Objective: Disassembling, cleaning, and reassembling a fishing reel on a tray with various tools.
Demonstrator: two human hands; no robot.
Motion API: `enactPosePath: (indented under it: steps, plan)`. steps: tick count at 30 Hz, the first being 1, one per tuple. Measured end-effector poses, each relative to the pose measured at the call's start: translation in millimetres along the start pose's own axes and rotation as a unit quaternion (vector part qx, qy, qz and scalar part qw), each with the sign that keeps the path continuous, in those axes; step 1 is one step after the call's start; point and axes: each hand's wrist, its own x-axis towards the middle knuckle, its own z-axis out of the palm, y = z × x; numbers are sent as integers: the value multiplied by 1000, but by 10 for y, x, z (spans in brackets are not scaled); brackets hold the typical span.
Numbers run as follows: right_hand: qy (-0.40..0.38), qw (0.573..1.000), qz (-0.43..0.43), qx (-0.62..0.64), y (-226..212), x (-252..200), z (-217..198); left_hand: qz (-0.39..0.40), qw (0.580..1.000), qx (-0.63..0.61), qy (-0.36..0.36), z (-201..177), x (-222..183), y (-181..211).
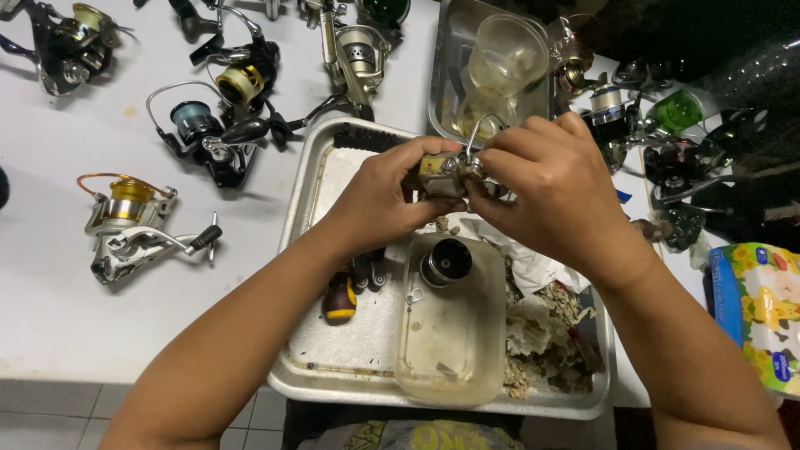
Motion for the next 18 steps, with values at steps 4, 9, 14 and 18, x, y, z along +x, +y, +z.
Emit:
enactPosePath:
  steps: [4, 9, 14, 18]
  plan:
    - [-4, 1000, -9, -22, 10, 3, -27, -4, 1000, 3, 1, 5, 2, -7]
    - [12, 998, -20, -63, -4, 12, -24, -48, 999, -21, -6, -13, 12, 40]
    - [9, 999, 3, -48, -40, -9, -50, -9, 1000, 0, -2, -6, -6, -2]
    - [-13, 999, 37, -16, -59, -9, -41, 16, 1000, 23, 2, -7, -6, -9]
